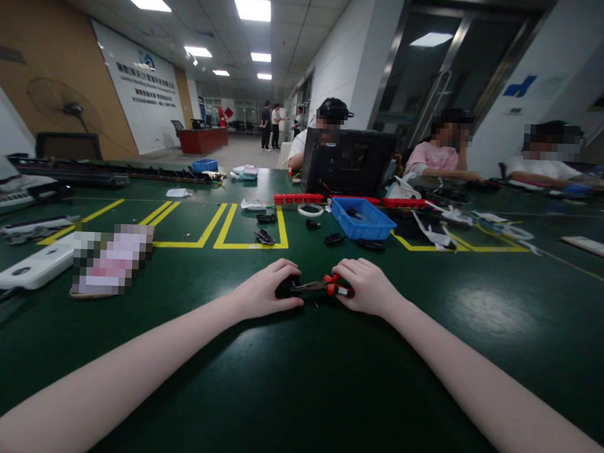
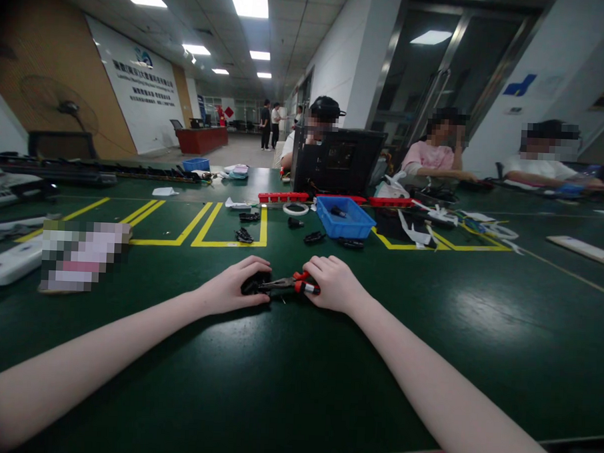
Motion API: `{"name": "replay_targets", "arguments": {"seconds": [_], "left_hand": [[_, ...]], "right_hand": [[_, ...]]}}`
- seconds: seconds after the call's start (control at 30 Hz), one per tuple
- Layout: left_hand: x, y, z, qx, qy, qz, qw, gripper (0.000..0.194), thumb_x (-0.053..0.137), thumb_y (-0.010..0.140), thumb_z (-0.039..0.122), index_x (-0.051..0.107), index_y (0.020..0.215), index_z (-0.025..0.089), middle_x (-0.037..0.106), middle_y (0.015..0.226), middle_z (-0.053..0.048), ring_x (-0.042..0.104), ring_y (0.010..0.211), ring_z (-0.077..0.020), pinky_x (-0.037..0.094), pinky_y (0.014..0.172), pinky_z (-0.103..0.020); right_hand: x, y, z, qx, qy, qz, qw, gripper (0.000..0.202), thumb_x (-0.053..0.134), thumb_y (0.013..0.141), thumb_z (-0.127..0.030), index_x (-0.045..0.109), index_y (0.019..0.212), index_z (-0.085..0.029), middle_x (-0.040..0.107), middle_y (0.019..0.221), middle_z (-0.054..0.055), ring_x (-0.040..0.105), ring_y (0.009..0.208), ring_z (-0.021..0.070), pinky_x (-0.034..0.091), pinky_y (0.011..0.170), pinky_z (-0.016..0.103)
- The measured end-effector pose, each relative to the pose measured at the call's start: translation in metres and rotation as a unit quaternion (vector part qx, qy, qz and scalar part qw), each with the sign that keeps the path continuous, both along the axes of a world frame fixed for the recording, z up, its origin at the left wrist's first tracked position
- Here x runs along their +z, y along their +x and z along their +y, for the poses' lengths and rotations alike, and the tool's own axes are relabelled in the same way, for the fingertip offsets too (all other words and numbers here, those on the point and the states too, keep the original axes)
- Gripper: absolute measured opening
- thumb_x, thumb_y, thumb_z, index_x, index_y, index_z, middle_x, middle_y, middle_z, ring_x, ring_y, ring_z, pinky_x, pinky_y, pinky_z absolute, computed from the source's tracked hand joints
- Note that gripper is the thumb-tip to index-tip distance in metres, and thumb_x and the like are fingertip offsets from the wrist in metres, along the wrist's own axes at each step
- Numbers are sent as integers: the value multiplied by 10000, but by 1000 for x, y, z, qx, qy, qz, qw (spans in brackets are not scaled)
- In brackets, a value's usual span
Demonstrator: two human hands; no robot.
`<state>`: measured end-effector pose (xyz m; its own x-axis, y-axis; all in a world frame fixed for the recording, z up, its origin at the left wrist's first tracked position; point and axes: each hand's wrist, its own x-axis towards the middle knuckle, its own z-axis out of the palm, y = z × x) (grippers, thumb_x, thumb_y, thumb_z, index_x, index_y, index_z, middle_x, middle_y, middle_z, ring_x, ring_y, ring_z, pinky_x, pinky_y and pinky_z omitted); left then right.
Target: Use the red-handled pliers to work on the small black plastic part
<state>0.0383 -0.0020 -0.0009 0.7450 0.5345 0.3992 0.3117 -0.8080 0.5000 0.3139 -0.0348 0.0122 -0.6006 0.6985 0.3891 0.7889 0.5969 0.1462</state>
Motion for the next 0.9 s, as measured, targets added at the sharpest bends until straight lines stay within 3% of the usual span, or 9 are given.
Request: {"name": "replay_targets", "arguments": {"seconds": [0.5, 0.7, 0.9], "left_hand": [[-1, 0, 1, -4, 20, -8, 1000, 414, 713, 820, 348, 570, 1177, 194, 537, 1247, -102, 585, 1104, -239, 515, 962, -413], [1, 0, 1, -6, 29, 15, 999, 210, 555, 940, 313, 627, 1102, 198, 550, 1242, -92, 607, 1068, -220, 520, 939, -386], [1, 1, 1, -5, 54, 4, 999, 178, 512, 959, 243, 672, 1009, 185, 594, 1174, -84, 624, 1010, -199, 531, 894, -351]], "right_hand": [[2, 0, 1, -23, -48, 2, 999, 255, 635, 747, -263, 589, 975, -158, 645, 934, 81, 602, 793, 212, 407, 711, 320], [5, 0, 1, -13, -65, 15, 998, 245, 642, 743, -248, 593, 972, -177, 648, 931, 68, 595, 750, 193, 423, 695, 310], [6, -3, 1, -6, -63, 1, 998, 248, 647, 741, -239, 602, 977, -173, 645, 924, 72, 596, 744, 196, 420, 678, 309]]}}
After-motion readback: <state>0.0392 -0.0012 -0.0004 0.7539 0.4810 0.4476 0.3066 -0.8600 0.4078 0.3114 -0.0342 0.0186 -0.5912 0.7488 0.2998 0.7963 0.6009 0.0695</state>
